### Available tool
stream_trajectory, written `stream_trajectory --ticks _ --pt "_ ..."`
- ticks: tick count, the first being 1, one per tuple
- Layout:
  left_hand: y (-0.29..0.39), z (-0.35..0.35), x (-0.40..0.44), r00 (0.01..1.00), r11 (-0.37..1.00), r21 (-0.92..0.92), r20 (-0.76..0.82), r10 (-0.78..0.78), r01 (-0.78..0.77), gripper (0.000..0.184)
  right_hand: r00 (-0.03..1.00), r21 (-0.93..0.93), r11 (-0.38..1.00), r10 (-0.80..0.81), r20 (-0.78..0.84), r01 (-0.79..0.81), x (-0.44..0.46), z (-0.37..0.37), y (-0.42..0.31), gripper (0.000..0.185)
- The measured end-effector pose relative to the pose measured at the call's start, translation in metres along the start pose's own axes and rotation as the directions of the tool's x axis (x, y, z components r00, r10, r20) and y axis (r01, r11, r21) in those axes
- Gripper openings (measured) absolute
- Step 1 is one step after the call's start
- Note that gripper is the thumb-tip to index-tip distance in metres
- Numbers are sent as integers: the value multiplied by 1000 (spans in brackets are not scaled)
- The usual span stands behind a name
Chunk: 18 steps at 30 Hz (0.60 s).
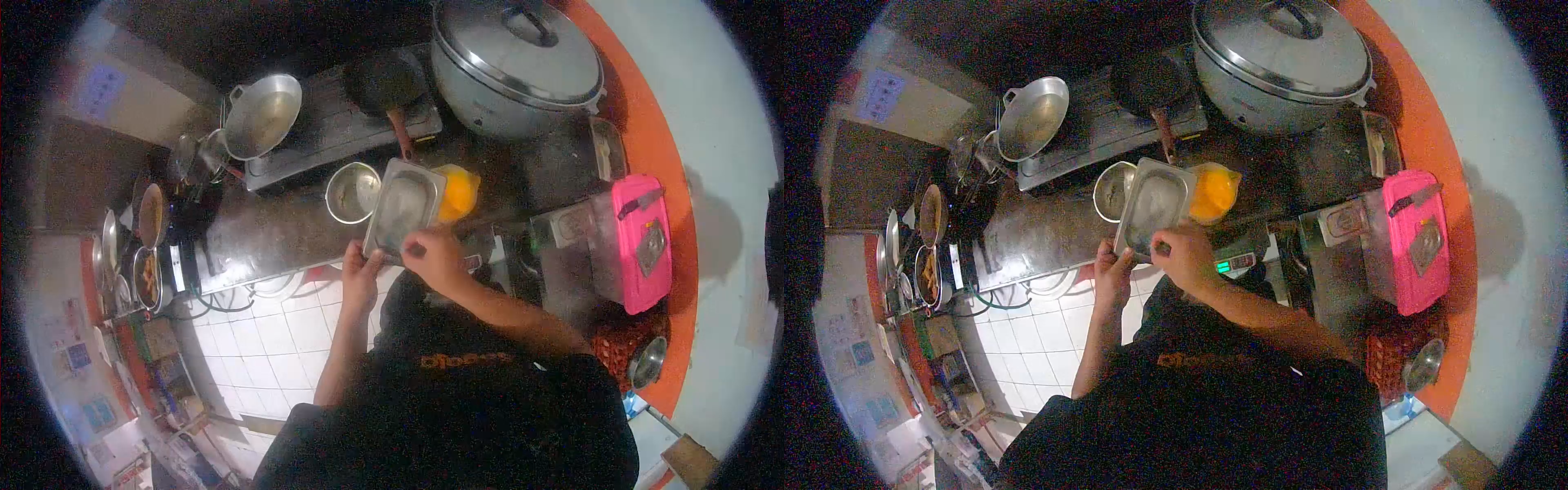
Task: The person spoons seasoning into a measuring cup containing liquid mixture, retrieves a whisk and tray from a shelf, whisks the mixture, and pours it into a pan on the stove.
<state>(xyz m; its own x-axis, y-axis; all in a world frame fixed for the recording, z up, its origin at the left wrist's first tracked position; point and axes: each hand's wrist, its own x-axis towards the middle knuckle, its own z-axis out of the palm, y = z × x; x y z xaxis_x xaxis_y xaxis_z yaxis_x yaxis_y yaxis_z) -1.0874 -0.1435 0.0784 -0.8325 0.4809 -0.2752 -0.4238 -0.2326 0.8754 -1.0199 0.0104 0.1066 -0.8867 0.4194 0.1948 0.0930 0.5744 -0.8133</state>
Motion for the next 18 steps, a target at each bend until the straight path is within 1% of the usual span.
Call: stream_trajectory --ticks 2,3,4,5,6,7,8,9,11,12,13,15,16,17,18 --pt "3 4 1 1000 1000 4 8 -3 3 11 986 98 983 144 88 -152 -2 -3 0 15" --pt "3 4 1 1000 1000 5 6 -5 5 11 985 99 983 145 90 -154 -4 -1 7 15" --pt "4 4 2 1000 1000 14 8 -13 13 11 970 261 934 239 52 -244 -5 5 19 15" --pt "5 4 3 1000 1000 23 11 -20 20 11 942 419 852 335 28 -315 1 1 18 16" --pt "6 4 4 1000 1000 24 14 -21 20 11 942 419 852 336 25 -315 4 -5 16 16" --pt "7 4 6 1000 1000 9 -12 -16 16 12 877 453 771 477 58 -449 7 -15 14 17" --pt "8 5 7 999 1000 -5 -38 -12 11 13 792 481 668 603 96 -568 12 -24 10 18" --pt "6 2 10 999 1000 -5 -34 -11 11 13 792 482 669 603 92 -566 15 -26 16 18" --pt "-1 -8 17 991 1000 7 -131 14 -13 14 764 681 520 638 92 -516 18 -30 31 21" --pt "-5 -14 20 992 1000 6 -128 15 -15 14 723 717 391 654 224 -577 24 -52 18 21" --pt "-8 -19 24 989 999 37 -148 31 -25 15 725 717 394 652 222 -574 24 -56 29 21" --pt "-3 -16 27 984 997 66 -170 50 -39 15 744 661 625 651 -148 -416 29 -62 41 19" --pt "0 -15 26 984 995 92 -163 64 -49 16 735 457 781 593 -329 -426 24 -69 44 19" --pt "2 -14 26 985 991 119 -158 76 -58 17 738 455 782 591 -326 -425 23 -67 44 19" --pt "-1 -15 28 983 991 117 -164 79 -60 17 786 390 844 507 -353 -369 23 -64 44 19"
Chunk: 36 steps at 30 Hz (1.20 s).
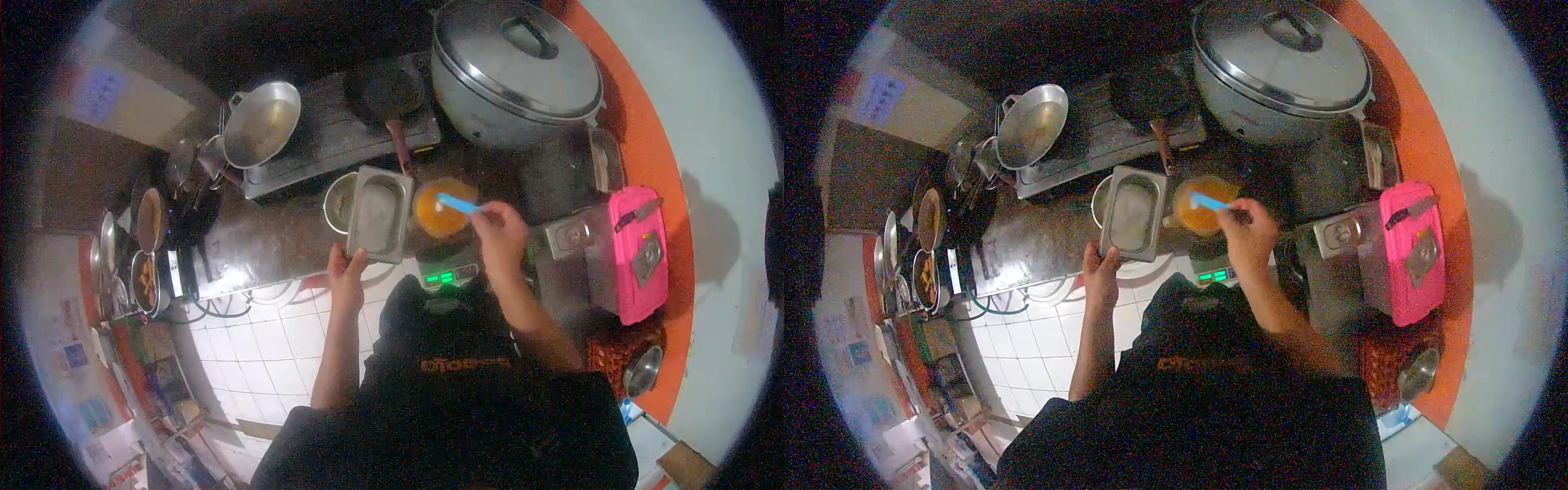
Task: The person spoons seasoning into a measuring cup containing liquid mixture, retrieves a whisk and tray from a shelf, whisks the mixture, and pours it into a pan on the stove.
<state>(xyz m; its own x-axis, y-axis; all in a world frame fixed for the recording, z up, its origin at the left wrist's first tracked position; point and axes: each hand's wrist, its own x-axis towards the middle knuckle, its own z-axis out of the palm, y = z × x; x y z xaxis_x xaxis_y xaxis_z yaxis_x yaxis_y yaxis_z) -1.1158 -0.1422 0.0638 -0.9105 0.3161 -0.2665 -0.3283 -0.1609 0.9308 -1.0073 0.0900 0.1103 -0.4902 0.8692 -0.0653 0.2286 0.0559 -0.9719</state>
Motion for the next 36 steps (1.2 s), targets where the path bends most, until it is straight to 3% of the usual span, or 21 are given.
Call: stream_trajectory --ticks 1,2,3,5,8,12,15,17,18,20,23,27,28,29,31,33,34,36 --pt "-6 -3 2 1000 1000 -27 30 -3 4 18 996 -35 995 -92 20 93 -6 4 1 19" --pt "-9 -6 3 998 999 -50 64 -7 10 18 983 -64 996 65 175 -54 -17 8 -21 16" --pt "-3 -1 2 998 999 -46 64 -8 11 18 982 -61 996 68 175 -58 -23 19 -22 16" --pt "5 15 -3 997 995 -89 69 -33 39 18 864 -50 945 -274 423 324 -31 37 -21 12" --pt "5 22 -8 995 996 -85 96 -23 32 17 816 -207 861 -325 478 464 -40 54 -14 10" --pt "3 21 -6 990 998 5 122 -68 68 14 786 -207 857 -304 538 473 -41 62 1 11" --pt "1 20 -6 989 998 -5 130 -63 64 13 833 -118 936 -231 503 330 -40 59 3 12" --pt "-1 19 -5 990 997 -24 124 -65 69 14 892 -31 999 -26 451 44 -32 56 5 17" --pt "-3 19 -5 991 996 -47 118 -65 71 14 893 -29 999 -25 450 43 -28 54 8 17" --pt "-3 17 -4 993 997 -49 98 -61 66 15 833 221 889 253 493 -401 -19 49 13 22" --pt "-1 17 -1 998 996 -73 48 -47 50 16 887 279 871 298 353 -404 -7 39 14 23" --pt "-5 0 10 1000 999 -42 4 -3 3 17 878 356 816 344 332 -455 14 8 9 20" --pt "-7 -5 13 1000 1000 -12 21 17 -17 19 981 128 974 179 72 -187 17 3 7 19" --pt "-1 -2 12 1000 1000 -15 19 19 -18 19 989 -172 984 -75 -130 52 19 0 6 19" --pt "10 4 8 1000 1000 8 -24 -2 3 21 997 -85 996 -35 -62 29 13 7 15 15" --pt "2 -2 11 1000 1000 -15 14 0 0 21 966 -18 993 -110 234 118 -7 24 -8 14" --pt "-2 -5 13 998 999 -42 58 6 -3 21 966 -16 993 -111 234 118 -10 34 -9 14" --pt "0 1 9 997 1000 -29 74 4 -2 20 826 -116 873 -394 404 473 -16 51 -7 14"
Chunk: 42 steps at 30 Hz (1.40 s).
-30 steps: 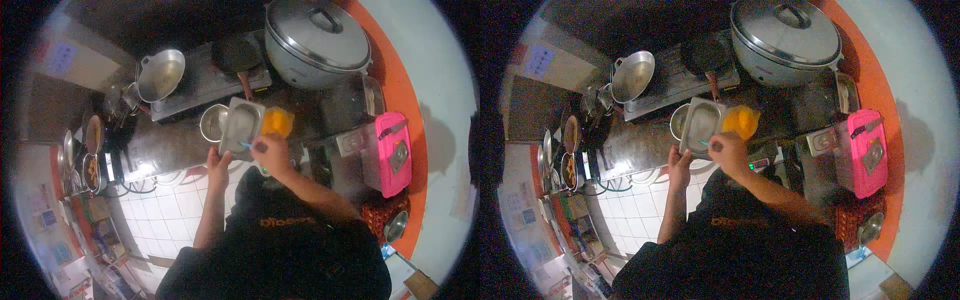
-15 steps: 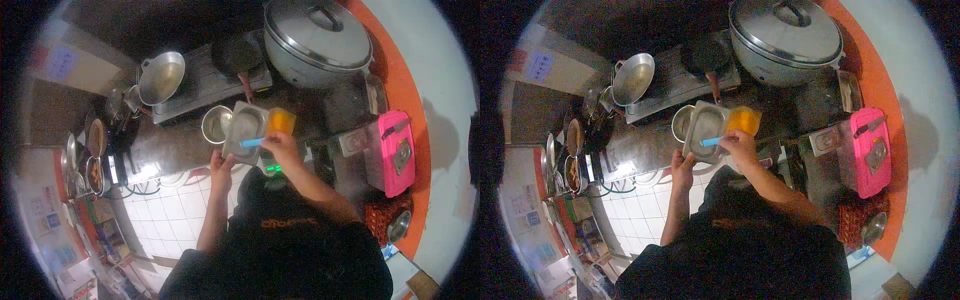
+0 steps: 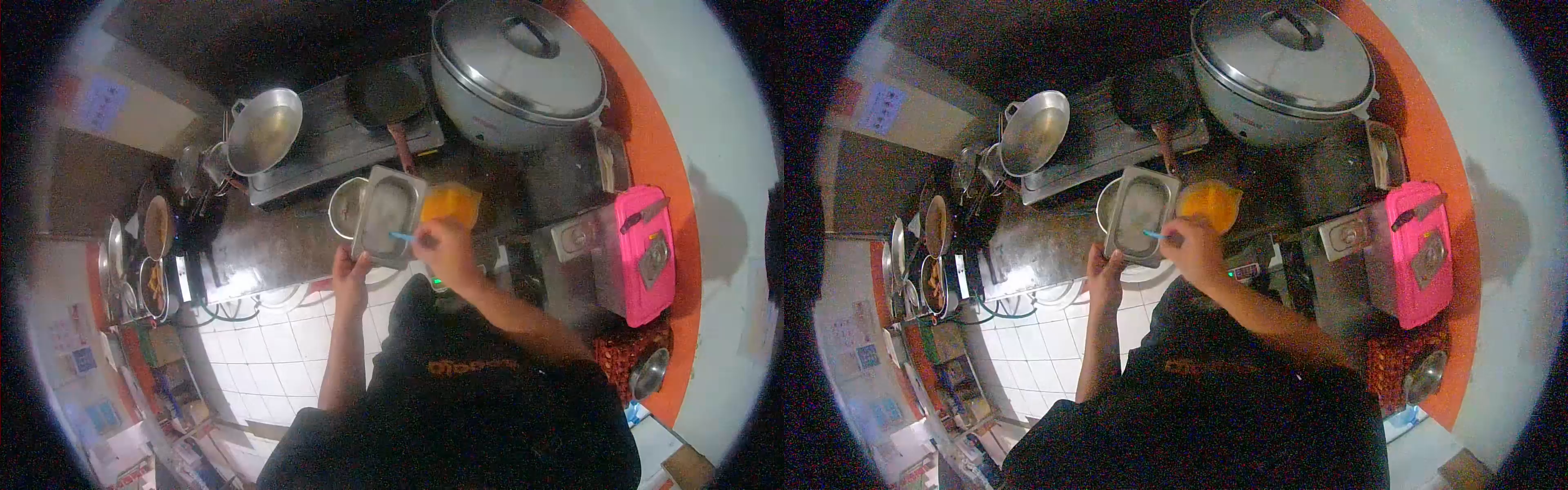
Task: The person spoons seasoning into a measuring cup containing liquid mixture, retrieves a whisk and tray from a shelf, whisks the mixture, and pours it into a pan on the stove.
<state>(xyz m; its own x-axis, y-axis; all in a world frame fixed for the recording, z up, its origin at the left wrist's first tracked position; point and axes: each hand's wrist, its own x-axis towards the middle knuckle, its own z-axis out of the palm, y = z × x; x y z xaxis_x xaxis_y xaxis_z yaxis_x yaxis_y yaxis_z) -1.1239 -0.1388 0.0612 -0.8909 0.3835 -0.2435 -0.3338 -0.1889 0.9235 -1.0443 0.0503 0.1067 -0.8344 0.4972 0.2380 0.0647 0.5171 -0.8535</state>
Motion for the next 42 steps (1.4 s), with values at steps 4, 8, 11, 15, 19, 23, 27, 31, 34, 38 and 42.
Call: stream_trajectory --ticks 4,8,11,15,19,23,27,31,34,38,42 --pt "2 9 -7 999 999 1 42 -32 32 18 989 -62 998 -10 149 19 -6 18 -3 14" --pt "3 16 -11 999 999 7 35 -34 33 18 982 -79 994 -59 178 74 -12 17 -2 16" --pt "3 16 -11 998 1000 -3 52 -29 29 17 952 182 947 229 203 -266 -11 15 12 20" --pt "13 19 -12 999 999 6 -4 -34 34 18 823 491 669 522 224 -558 -2 -8 20 19" --pt "0 -5 -5 995 995 102 -97 -2 12 20 658 716 280 681 321 -640 2 -37 35 22" --pt "-1 -13 0 993 995 92 -106 52 -42 21 814 402 814 533 -230 -420 5 -55 35 17" --pt "11 -2 -7 995 997 65 -78 55 -50 20 957 203 944 281 -71 -262 -3 -30 1 16" --pt "6 8 -12 999 1000 -15 21 24 -23 19 990 42 996 76 116 -81 -7 6 -9 13" --pt "1 11 -14 999 1000 -11 32 5 -4 19 987 -60 998 -18 162 28 -12 17 -6 13" --pt "0 17 -16 1000 1000 20 23 -11 10 18 979 31 996 76 189 -83 -17 18 1 13" --pt "3 19 -16 999 1000 25 31 -14 13 18 823 409 715 475 312 -567 -8 3 15 21"
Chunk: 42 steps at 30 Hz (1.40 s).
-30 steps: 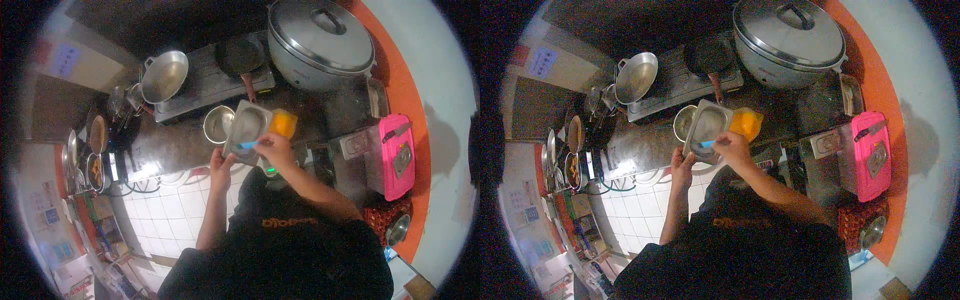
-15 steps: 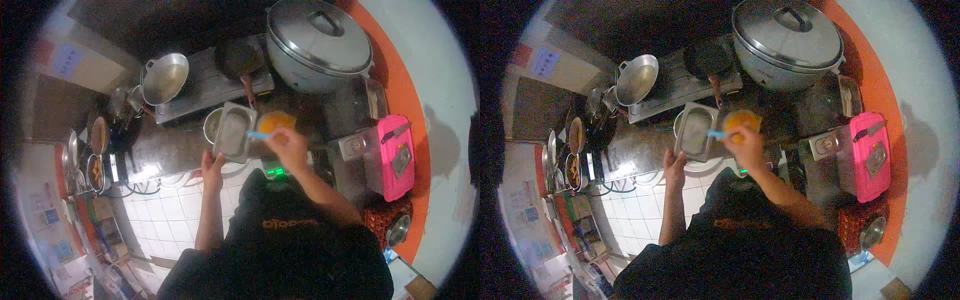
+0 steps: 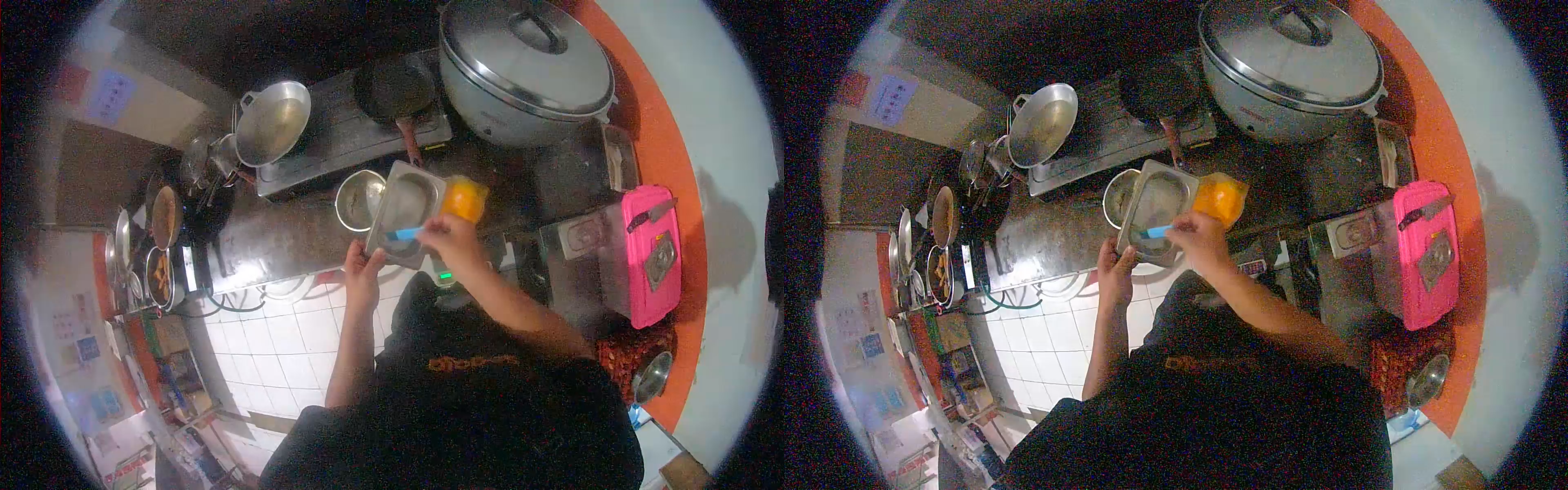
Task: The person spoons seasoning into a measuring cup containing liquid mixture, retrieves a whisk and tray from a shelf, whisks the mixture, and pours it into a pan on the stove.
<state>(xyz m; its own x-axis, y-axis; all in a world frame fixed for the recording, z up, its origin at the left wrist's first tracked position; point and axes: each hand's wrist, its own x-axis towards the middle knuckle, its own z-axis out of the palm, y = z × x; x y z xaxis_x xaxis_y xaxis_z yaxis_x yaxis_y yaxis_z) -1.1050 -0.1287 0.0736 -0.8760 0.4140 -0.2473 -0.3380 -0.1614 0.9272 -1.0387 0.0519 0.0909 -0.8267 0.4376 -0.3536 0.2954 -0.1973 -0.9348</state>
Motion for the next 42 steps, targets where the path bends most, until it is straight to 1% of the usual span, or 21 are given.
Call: stream_trajectory --ticks 1,3,4,7,8,9,11,13,15,17,24,27,30,31,34,35,37,39,40,41,42 --pt "-3 -3 1 1000 1000 3 -27 -10 10 20 1000 3 1000 0 -2 0 2 -4 0 21" --pt "-4 -7 2 999 1000 8 -48 -19 19 21 979 345 929 179 -99 -135 2 -10 -10 22" --pt "-3 -8 4 998 1000 -6 -60 1 -2 21 956 386 890 288 -62 -243 -4 -20 -23 23" --pt "1 -11 7 995 999 -6 -97 31 -31 22 957 637 753 277 -83 -163 2 -47 -9 22" --pt "2 -12 8 991 999 8 -128 40 -39 21 945 378 926 108 -309 18 3 -55 -8 20" --pt "1 -14 9 991 999 4 -127 42 -42 21 945 375 927 104 -309 20 3 -61 -7 20" --pt "-2 -18 12 981 999 42 -190 40 -32 21 774 -216 962 -261 -576 164 2 -69 -7 19" --pt "0 -21 11 988 999 33 -152 38 -34 22 785 -273 944 -308 -538 183 -16 -47 -30 18" --pt "1 -21 12 994 999 30 -105 36 -33 22 903 -287 909 -371 -218 304 -21 -24 -34 16" --pt "-2 -15 13 996 999 20 -75 45 -43 17 827 -448 741 -562 -6 500 -11 -7 -23 16" --pt "13 17 6 1000 1000 -7 -18 6 -6 22 832 -573 629 -519 195 526 0 12 -4 14" --pt "9 14 6 1000 1000 8 17 -1 1 24 894 -447 778 -423 145 441 3 7 -7 13" --pt "0 9 11 1000 999 50 20 14 -15 26 998 -191 980 -61 -33 54 6 -8 -11 15" --pt "-1 7 12 1000 999 53 8 9 -9 26 997 -190 980 -63 -36 55 8 -11 -10 15" --pt "3 7 13 1000 999 31 -19 9 -8 27 998 264 964 -13 -67 30 14 -24 -1 18" --pt "4 6 14 999 1000 4 -41 12 -12 27 997 265 964 -14 -71 33 12 -28 -7 18" --pt "4 4 16 992 1000 15 -121 19 -17 24 973 590 799 212 -90 -119 4 -38 -29 18" --pt "4 -3 19 979 999 24 -203 28 -24 22 972 612 776 232 -49 -154 6 -61 -25 18" --pt "3 -9 21 986 998 52 -166 33 -25 24 929 205 978 33 -368 46 10 -70 -16 17" --pt "3 -13 21 991 996 82 -130 35 -24 27 794 -281 950 -273 -543 134 10 -71 -19 17" --pt "1 -15 22 990 996 81 -134 37 -27 27 771 -242 954 -289 -567 179 8 -69 -21 18"
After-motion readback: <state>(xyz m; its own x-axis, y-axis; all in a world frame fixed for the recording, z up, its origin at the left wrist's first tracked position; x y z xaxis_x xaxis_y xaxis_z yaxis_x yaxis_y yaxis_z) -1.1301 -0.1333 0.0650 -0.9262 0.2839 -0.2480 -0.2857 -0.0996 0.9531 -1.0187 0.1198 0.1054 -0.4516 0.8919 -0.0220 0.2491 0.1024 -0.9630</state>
